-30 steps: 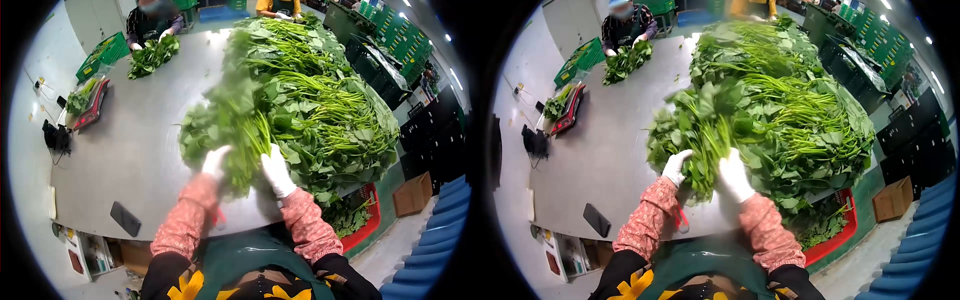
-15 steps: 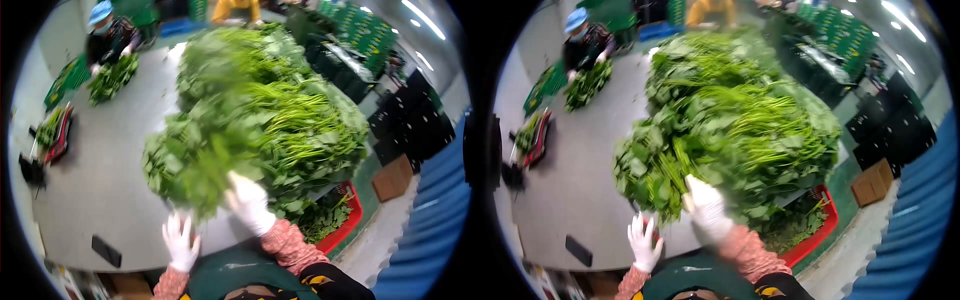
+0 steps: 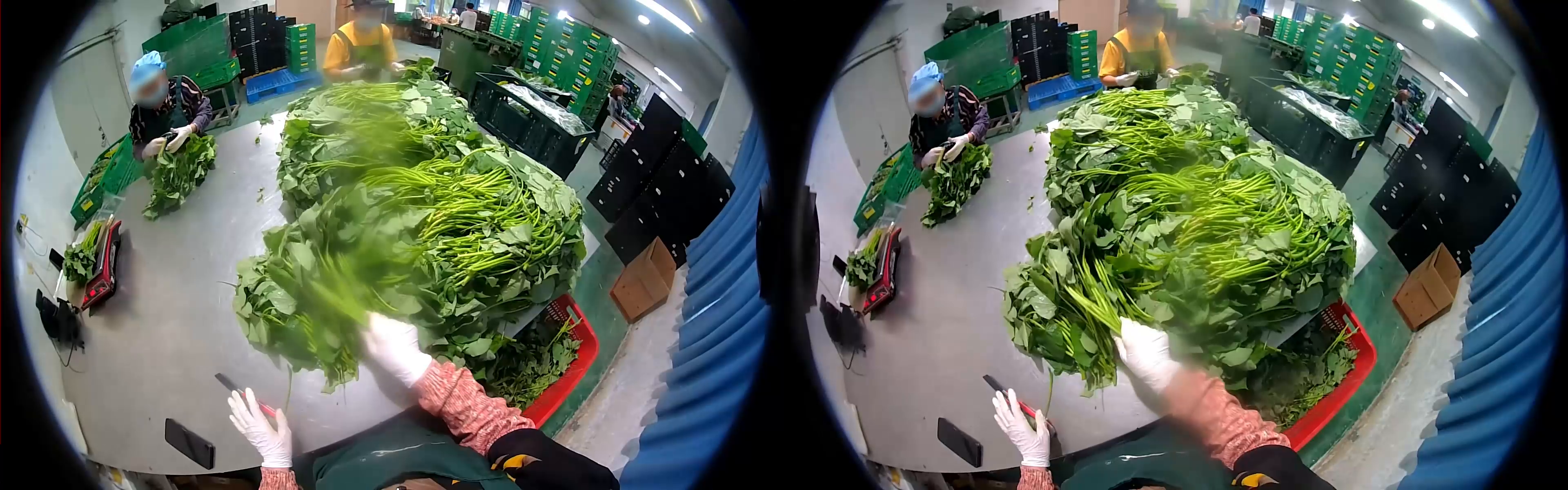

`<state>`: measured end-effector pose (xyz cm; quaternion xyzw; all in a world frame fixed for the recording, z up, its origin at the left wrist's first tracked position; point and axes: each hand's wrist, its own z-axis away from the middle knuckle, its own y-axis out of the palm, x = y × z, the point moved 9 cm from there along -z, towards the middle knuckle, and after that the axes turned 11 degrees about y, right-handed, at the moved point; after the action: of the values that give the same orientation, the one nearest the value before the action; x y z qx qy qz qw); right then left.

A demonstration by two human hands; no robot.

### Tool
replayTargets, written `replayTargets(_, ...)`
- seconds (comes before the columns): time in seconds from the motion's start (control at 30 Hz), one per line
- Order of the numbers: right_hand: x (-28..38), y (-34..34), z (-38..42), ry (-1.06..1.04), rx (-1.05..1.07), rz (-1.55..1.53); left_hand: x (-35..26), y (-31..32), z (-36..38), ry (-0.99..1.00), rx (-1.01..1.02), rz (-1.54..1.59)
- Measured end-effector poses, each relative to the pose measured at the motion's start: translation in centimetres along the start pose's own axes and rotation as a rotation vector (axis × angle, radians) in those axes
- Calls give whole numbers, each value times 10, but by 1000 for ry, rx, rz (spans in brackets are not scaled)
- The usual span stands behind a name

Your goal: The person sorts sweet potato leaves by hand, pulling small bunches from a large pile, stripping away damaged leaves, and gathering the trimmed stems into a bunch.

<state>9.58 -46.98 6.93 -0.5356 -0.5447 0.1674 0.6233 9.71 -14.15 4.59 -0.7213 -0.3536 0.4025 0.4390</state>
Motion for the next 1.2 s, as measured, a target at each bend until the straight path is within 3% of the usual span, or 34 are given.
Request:
replayTargets(0.03,14,-35,3,-91,-127,-212,-6,-10,-6,17,-35,30)
replayTargets(0.07,14,-58,-1,-71,-235,-174,-11,-17,-11,31,-66,59)
replayTargets(0.23,46,-156,-4,-190,-415,-364,-59,-38,-51,240,-213,279)
replayTargets(0.33,35,-119,-6,-76,-323,-256,-97,-42,-65,394,-286,336)
replayTargets(0.4,28,-64,-1,-122,-161,70,-113,-34,-72,374,-196,411)
replayTargets(0.43,13,-37,5,-163,-38,24,-122,-31,-74,397,-146,420)
replayTargets(0.47,16,-37,13,-144,-26,58,-130,-27,-74,426,-102,430)
replayTargets(0.53,41,-62,25,-319,-190,183,-138,-21,-70,476,-107,425)
replayTargets(0.63,26,-80,18,-254,-276,-61,-144,-17,-73,425,-56,524)
replayTargets(0.73,24,-80,24,-150,-235,-275,-146,1,-79,353,72,909)
replayTargets(0.8,39,-69,39,-275,-235,-203,-146,25,-79,-29,141,1426)
replayTargets(0.9,53,-48,63,-318,-71,-181,-147,35,-79,-275,121,1648)
replayTargets(0.93,49,-40,71,-325,-49,-205,-139,36,-77,-344,155,1427)
replayTargets(1.0,34,-22,77,-241,81,-400,-142,44,-71,-327,149,1586)
replayTargets(1.1,7,14,82,77,548,-769,-146,46,-61,-302,225,1679)
replayTargets(1.13,6,12,82,123,610,-830,-148,47,-59,-302,237,1750)
replayTargets(1.2,9,15,83,195,769,-1007,-148,47,-57,-208,327,1671)
